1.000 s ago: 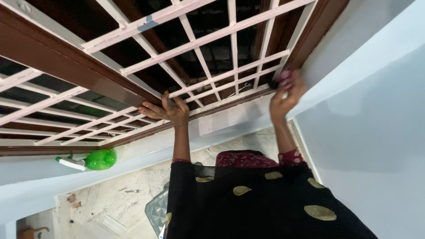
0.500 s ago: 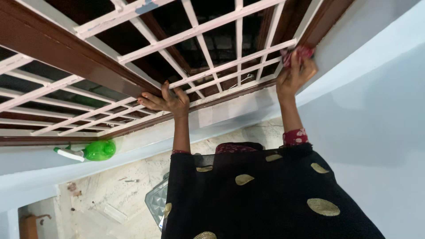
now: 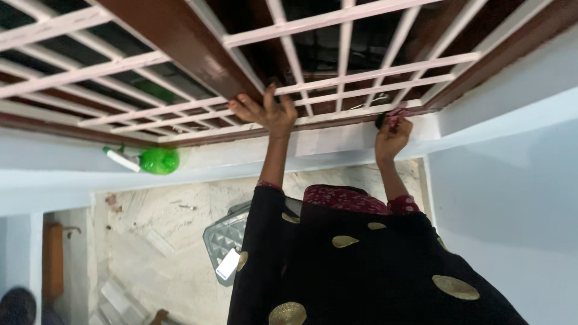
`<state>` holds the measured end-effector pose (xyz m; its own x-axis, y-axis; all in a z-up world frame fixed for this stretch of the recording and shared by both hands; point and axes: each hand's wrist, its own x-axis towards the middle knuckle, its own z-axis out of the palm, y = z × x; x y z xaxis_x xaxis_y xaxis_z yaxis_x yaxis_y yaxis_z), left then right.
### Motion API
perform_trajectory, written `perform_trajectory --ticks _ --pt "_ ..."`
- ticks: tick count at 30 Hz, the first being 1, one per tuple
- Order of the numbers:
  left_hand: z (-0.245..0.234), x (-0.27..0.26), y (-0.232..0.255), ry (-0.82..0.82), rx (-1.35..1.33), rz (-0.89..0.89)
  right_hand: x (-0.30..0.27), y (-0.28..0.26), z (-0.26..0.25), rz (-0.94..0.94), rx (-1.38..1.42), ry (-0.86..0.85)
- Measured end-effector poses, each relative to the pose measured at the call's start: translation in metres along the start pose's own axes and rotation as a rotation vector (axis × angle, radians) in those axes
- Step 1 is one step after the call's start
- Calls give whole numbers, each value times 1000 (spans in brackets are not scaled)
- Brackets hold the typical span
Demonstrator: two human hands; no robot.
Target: The person wipes the white metal window grille with a pink cloth. They systematically clean the horizontal and vertical bars of the grille using both hands to maneuver the cloth.
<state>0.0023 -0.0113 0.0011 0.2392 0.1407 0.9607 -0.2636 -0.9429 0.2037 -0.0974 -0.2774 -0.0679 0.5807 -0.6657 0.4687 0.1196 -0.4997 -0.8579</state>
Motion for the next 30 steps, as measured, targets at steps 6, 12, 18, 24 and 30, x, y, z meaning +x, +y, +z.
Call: perform_trajectory --ticks 6,12,18,24,30 --pt "-4 1 3 -33 -21 -4 -67 -36 52 43 165 -341" --pt "-13 2 4 -137 -53 -14 -126 -78 110 -100 268 -602" --pt "-40 4 -19 -284 -52 94 -125 -98 116 72 381 -685" --pt "-37 5 -18 -274 -64 107 -48 -184 65 -341 484 -325" --pt "-40 29 -13 -239 -60 146 5 -233 57 -859 -49 -331"
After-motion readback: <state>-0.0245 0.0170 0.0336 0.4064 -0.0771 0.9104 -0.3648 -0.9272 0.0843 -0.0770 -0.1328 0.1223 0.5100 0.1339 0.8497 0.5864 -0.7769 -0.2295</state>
